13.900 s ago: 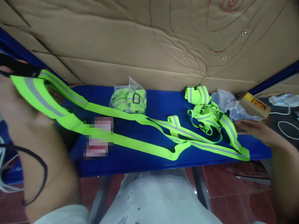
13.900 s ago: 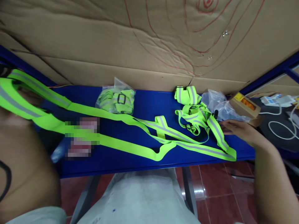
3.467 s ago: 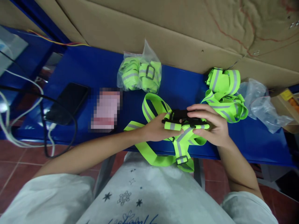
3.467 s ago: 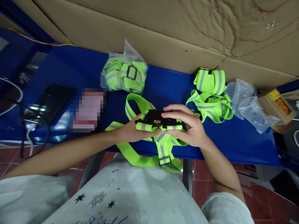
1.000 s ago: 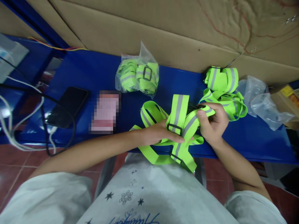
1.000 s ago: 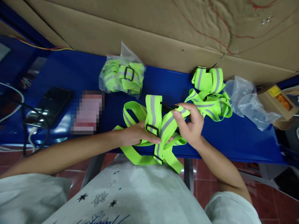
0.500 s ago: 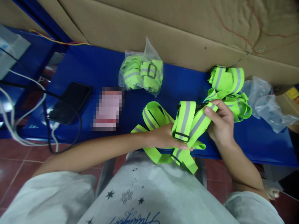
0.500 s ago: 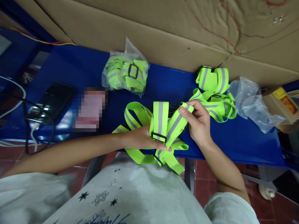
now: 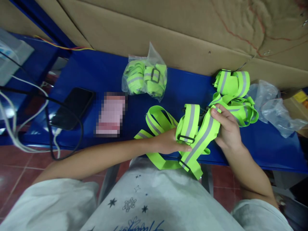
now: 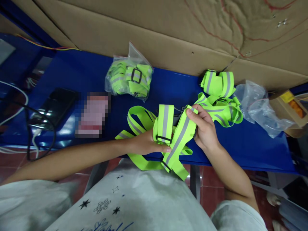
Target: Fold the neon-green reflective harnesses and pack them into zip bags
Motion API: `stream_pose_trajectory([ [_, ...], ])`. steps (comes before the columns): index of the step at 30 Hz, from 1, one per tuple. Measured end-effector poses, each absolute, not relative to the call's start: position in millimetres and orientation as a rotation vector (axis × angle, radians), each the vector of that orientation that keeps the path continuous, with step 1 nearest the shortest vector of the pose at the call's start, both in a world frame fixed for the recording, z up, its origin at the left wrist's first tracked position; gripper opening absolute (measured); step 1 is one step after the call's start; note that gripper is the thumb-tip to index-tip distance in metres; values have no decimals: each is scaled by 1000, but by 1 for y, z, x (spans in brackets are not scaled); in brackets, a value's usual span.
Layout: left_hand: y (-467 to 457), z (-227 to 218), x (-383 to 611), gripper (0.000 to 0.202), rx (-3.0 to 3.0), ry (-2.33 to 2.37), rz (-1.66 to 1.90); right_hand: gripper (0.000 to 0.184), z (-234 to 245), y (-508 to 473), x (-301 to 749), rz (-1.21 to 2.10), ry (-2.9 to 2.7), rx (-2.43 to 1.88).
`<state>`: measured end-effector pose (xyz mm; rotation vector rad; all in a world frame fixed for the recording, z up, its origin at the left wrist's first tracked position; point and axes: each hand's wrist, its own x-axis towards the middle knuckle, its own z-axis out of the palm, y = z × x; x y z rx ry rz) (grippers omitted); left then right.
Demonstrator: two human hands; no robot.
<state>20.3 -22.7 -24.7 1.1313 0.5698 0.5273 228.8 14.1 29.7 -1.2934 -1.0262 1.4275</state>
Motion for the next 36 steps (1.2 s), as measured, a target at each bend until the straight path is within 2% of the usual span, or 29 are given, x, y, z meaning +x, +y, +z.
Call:
stream_pose_trajectory([
  [2, -19, -17, 18, 55, 1077, 540, 466, 39, 30, 14, 230, 1376, -1081, -1272],
  [4, -14, -7, 13, 69, 1022, 504, 476, 35, 30, 14, 234, 1247, -1162, -1216],
  [6, -5, 5, 6, 87, 1022, 507, 597, 29, 30, 14, 240, 1062, -1290, -1129],
  [8, 4, 15, -2, 94, 1096, 523, 738, 24, 30, 13, 245, 868, -1443, -1020],
  [13, 7, 24, -2, 79, 1251, 619, 836, 16, 30, 3, 237, 547, -1717, -814],
  [17, -5, 15, 13, 33, 1283, 772, 796, 22, 27, -1, 229, 386, -1795, -860],
  [19, -7, 10, 16, 26, 1181, 752, 824, 35, 23, 1, 227, 388, -1774, -938],
  [21, -3, 7, 13, 31, 1018, 736, 910, 47, 19, 3, 226, 514, -1771, -1007],
  [22, 0, 7, 10, 36, 934, 741, 948, 48, 17, 4, 226, 614, -1781, -1031],
  [26, 6, 6, 4, 50, 701, 771, 950, 22, 12, 5, 224, 880, -1816, -1125],
  [30, 0, 4, 12, 58, 676, 785, 930, 35, 11, 7, 223, 795, -1718, -1147],
  [32, -4, 3, 16, 60, 718, 792, 870, 31, 10, 8, 223, 796, -1655, -1115],
  [36, -8, 3, 18, 51, 909, 853, 661, 25, 4, 6, 220, 807, -1581, -1116],
])
